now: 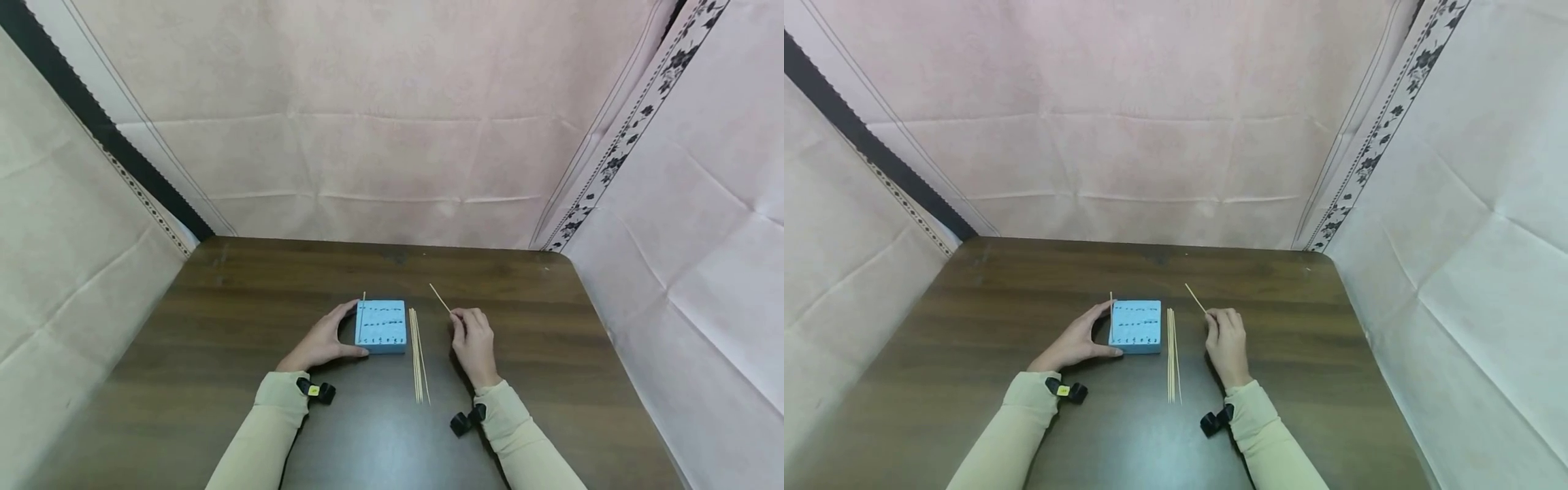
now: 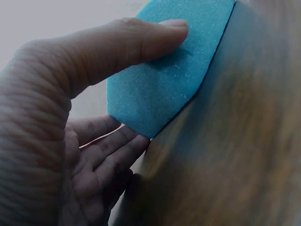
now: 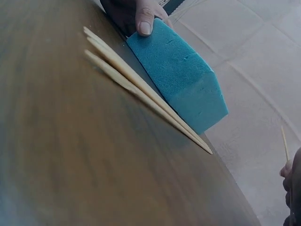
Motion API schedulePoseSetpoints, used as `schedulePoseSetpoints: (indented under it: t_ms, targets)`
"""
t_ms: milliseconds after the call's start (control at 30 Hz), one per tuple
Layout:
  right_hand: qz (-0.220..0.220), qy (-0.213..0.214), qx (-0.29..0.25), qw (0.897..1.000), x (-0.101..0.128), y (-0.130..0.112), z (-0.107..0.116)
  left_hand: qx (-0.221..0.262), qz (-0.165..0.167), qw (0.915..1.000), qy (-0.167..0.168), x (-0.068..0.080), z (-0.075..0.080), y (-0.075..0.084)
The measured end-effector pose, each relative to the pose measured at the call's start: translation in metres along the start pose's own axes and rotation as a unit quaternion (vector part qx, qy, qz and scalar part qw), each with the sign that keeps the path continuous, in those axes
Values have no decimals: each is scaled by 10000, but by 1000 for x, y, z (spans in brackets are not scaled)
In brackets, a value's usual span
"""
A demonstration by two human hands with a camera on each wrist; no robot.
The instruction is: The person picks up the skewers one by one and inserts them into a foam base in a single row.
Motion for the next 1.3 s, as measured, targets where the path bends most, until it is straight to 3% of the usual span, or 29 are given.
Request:
schedulePoseSetpoints:
  t_ms: [167, 367, 700, 900, 1100, 1300]
  targets:
    - [-27, 34, -269, 9996, -7, -5, 8, -32, -52, 10000, 9, 0, -2, 1]
    - [-128, -311, -574, 9978, -27, -16, 14, 24, -74, 10000, 24, 0, -2, 2]
    - [-181, -304, -1358, 9901, -69, -54, 19, 10, -79, 10000, -5, 2, -3, 0]
    - [-51, -317, -1929, 9807, -90, -82, 8, -12, -31, 10000, 22, 2, -1, -1]
    - [221, -959, -2552, 9619, -90, -114, -16, 34, -47, 10000, 16, 2, 0, 0]
    - [387, -1382, -2684, 9526, -83, -127, -31, 106, -103, 9999, 32, 0, 0, -2]
Point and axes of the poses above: each hand's wrist, its own x-axis away from the middle knuckle, its own z-axis out of the back of the hand, y = z × x, the point moved 5 cm from there along -x, towards the middle knuckle, and after that the axes turned 6 degrees about z, right-handed, at the moved point
